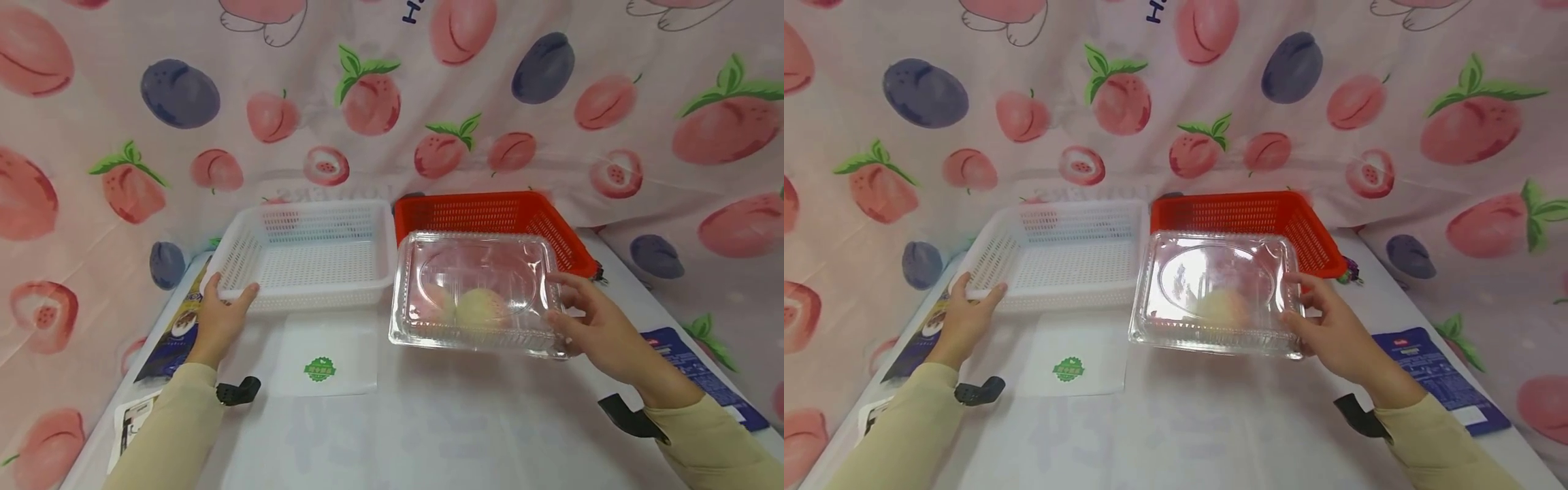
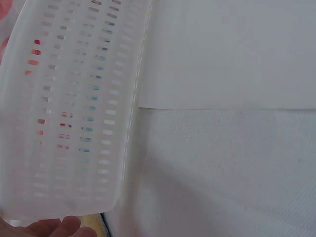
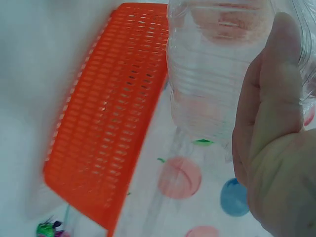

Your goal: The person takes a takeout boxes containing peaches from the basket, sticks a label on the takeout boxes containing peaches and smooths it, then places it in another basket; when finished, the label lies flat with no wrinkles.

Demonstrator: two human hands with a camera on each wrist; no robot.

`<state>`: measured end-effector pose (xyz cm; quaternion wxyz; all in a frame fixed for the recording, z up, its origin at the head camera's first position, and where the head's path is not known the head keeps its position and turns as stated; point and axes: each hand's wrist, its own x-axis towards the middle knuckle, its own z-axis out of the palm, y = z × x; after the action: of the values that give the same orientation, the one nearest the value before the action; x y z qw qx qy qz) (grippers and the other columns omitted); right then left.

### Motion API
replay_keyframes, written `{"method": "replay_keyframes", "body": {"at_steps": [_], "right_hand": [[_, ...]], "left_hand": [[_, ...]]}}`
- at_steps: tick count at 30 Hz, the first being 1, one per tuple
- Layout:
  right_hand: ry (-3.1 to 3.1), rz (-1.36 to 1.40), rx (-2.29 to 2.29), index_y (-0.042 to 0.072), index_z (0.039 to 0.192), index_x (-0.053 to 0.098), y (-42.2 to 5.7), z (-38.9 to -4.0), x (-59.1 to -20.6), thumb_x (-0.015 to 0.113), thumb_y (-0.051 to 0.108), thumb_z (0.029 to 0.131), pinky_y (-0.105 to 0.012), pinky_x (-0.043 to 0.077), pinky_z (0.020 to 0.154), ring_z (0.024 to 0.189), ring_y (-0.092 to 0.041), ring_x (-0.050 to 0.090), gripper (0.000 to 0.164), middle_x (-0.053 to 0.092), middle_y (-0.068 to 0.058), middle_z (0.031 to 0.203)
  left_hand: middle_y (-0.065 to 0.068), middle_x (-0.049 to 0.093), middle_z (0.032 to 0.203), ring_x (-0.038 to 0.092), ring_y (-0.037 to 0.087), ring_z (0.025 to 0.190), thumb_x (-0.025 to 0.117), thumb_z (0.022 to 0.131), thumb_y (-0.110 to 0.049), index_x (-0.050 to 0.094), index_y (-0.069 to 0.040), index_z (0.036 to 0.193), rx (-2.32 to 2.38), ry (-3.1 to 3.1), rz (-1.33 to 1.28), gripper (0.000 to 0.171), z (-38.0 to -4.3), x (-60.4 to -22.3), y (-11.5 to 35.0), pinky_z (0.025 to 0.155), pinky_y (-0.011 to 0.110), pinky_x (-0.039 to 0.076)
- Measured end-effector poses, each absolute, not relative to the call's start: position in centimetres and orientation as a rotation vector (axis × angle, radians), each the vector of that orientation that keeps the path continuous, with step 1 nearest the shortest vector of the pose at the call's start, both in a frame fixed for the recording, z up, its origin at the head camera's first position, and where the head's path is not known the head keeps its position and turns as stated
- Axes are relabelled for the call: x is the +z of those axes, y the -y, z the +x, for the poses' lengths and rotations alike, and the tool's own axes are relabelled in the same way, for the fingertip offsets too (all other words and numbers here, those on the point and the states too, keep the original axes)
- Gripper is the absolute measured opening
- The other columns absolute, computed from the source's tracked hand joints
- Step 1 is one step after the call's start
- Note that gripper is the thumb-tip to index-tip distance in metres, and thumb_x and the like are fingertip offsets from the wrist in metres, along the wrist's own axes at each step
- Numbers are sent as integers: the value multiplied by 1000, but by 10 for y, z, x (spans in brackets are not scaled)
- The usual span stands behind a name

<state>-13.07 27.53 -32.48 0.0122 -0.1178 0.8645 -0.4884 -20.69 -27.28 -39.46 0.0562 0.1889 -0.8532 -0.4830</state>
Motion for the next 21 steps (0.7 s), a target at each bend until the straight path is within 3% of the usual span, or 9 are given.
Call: {"method": "replay_keyframes", "body": {"at_steps": [7,21], "right_hand": [[-2646,-369,-1565,10,154,25,-294,-115,-339,55,9,103,-38,60,61,89,-18,66,59,48,-30,127],[-2524,-235,-1532,20,152,31,-317,-104,-364,54,12,104,-42,60,62,86,-21,63,54,51,-21,117]], "left_hand": [[25,9,163,16,46,147,55,97,-56,-4,-15,162,-1473,2596,561,97,-206,-395,272,115,63,18],[25,11,163,19,45,146,54,97,-56,-5,-16,161,-1493,2588,567,96,-206,-393,272,115,62,19]]}}
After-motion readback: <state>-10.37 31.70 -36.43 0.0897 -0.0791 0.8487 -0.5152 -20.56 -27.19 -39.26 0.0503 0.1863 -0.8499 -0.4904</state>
